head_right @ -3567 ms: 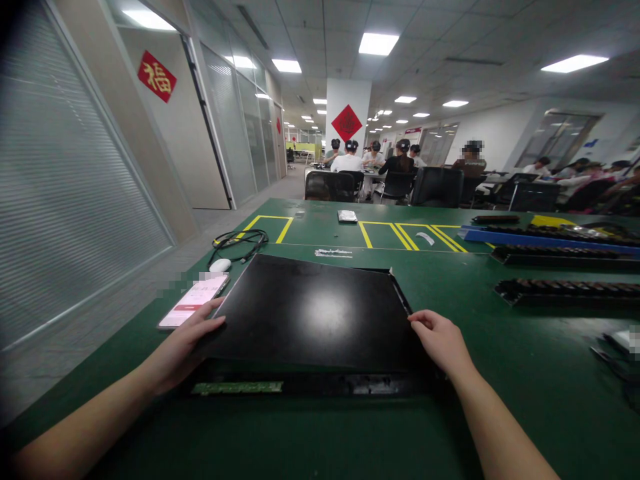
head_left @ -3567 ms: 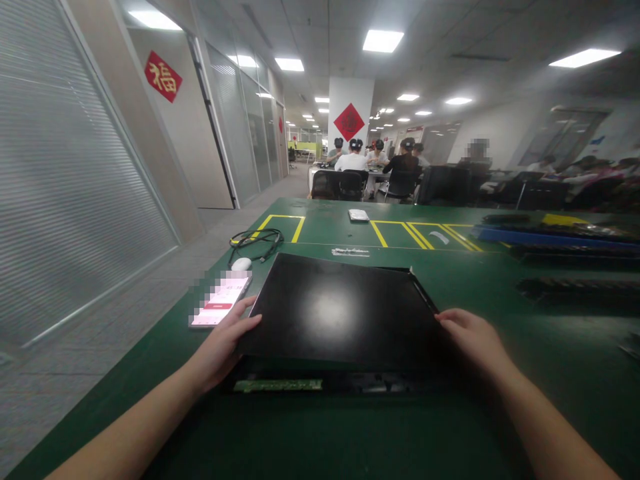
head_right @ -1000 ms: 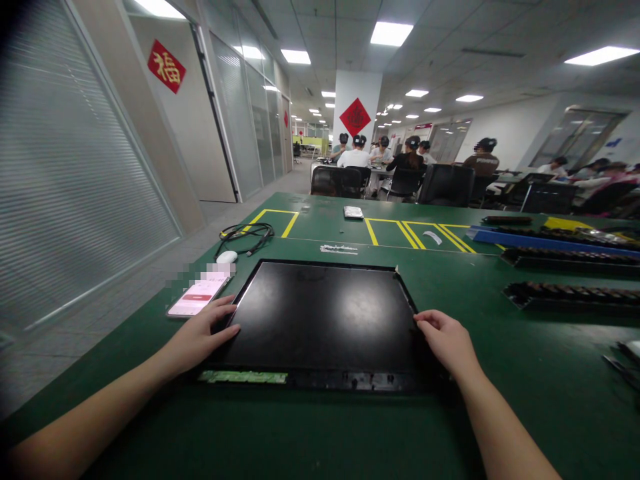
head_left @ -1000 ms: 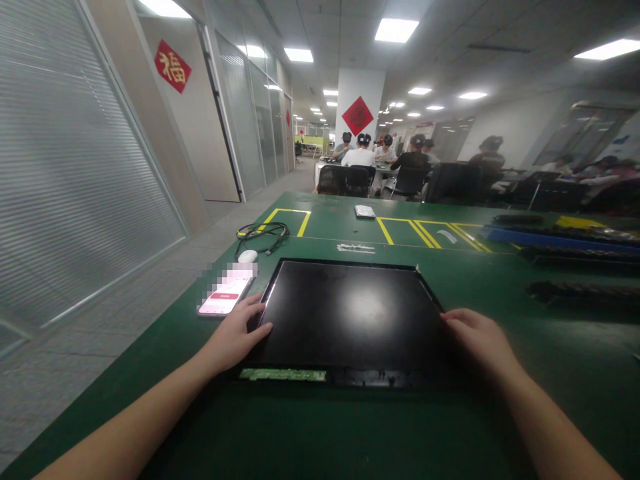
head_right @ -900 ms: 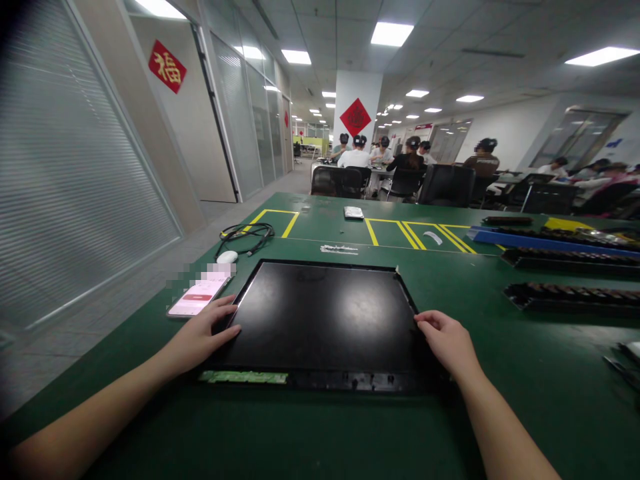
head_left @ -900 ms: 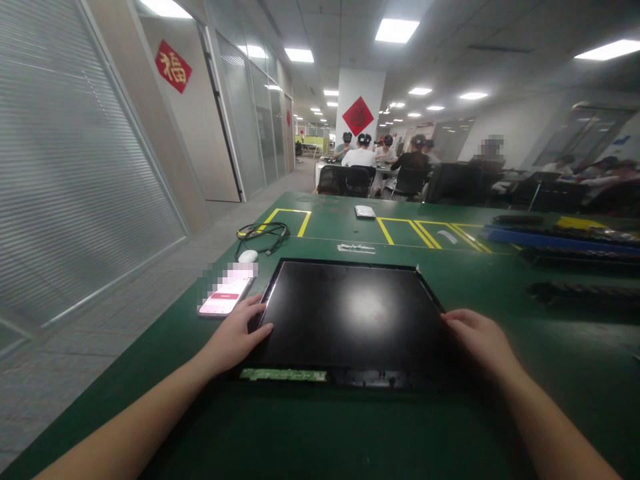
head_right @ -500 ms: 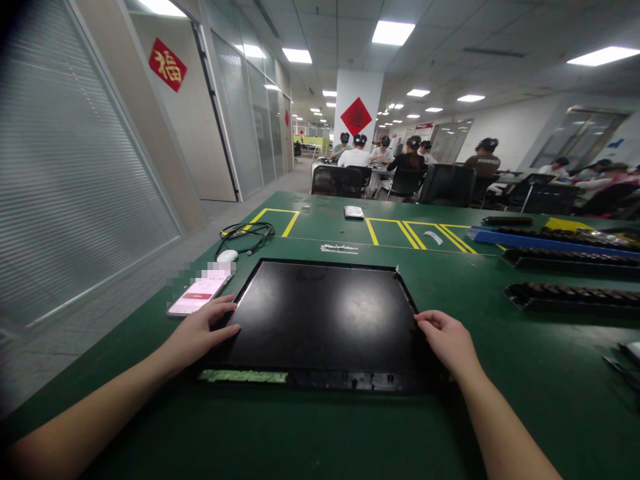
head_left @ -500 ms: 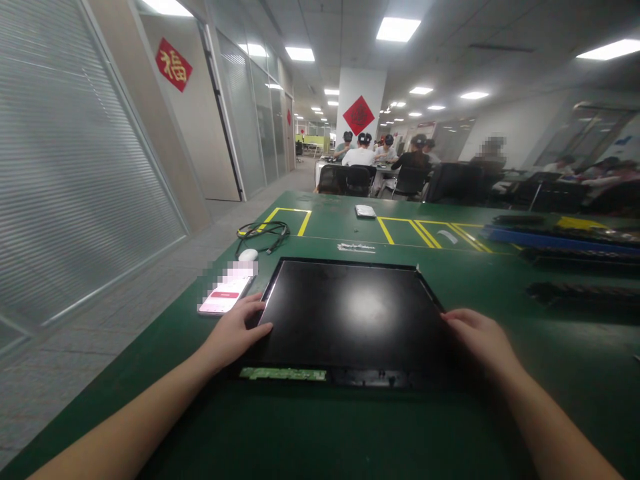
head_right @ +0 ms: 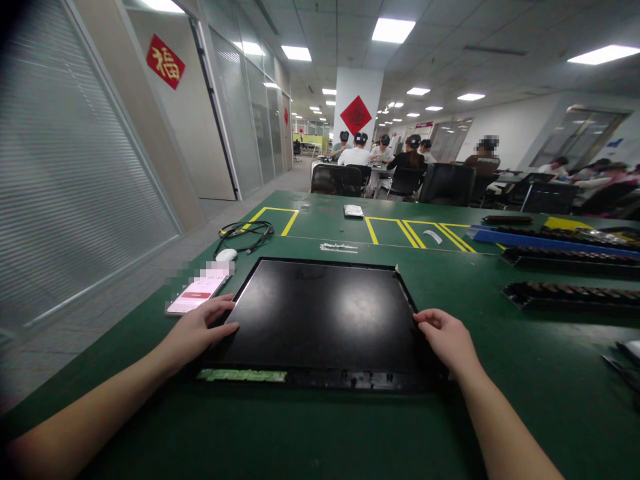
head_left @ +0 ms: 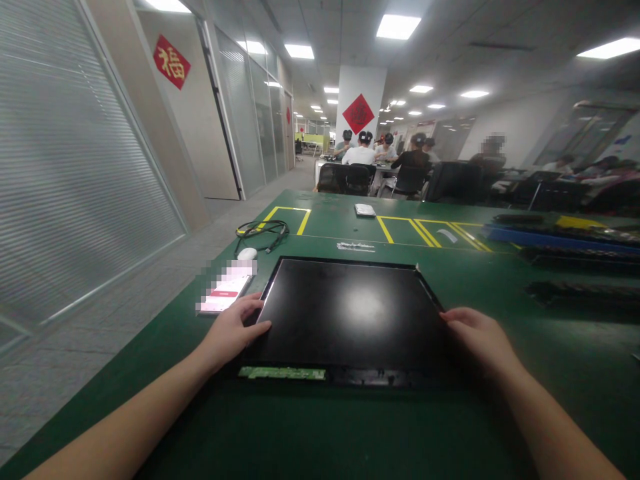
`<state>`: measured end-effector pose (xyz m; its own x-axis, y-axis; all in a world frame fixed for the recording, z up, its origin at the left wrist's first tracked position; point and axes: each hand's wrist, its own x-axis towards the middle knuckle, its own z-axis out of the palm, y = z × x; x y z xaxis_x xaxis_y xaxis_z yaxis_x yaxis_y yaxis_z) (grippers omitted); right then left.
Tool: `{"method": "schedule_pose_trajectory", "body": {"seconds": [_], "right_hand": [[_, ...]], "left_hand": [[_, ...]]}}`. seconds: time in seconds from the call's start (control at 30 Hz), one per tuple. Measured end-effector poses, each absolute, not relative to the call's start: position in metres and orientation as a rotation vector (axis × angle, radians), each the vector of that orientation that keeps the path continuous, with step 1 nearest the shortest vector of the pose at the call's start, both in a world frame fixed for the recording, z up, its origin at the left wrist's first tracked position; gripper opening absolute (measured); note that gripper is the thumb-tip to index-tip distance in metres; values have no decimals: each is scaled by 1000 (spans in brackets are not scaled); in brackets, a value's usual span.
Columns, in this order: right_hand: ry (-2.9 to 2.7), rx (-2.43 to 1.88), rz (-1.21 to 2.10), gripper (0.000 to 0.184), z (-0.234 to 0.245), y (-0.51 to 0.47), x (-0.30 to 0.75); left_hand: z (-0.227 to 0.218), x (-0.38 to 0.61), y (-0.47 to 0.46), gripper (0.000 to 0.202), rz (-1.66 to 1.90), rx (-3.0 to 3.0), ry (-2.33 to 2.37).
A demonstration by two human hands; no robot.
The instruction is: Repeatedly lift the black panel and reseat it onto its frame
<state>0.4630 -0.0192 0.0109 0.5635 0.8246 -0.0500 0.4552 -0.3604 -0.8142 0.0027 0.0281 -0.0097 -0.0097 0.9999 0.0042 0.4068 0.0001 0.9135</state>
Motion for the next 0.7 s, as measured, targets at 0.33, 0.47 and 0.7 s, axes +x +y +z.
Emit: {"method": "schedule_pose_trajectory", "body": {"seconds": [0.33, 0.47, 0.7], "right_hand": [[-1149, -2037, 508, 26, -2, -16, 474], [-1170, -2045, 507, 27, -3, -17, 474], [-1215, -2058, 456, 26, 1, -20, 470]], "left_hand": [[-1, -5, 24, 50, 803, 2027, 1490], [11, -16, 22, 47, 593, 2352, 1387], [22, -23, 18, 50, 397, 2406, 1179]]}}
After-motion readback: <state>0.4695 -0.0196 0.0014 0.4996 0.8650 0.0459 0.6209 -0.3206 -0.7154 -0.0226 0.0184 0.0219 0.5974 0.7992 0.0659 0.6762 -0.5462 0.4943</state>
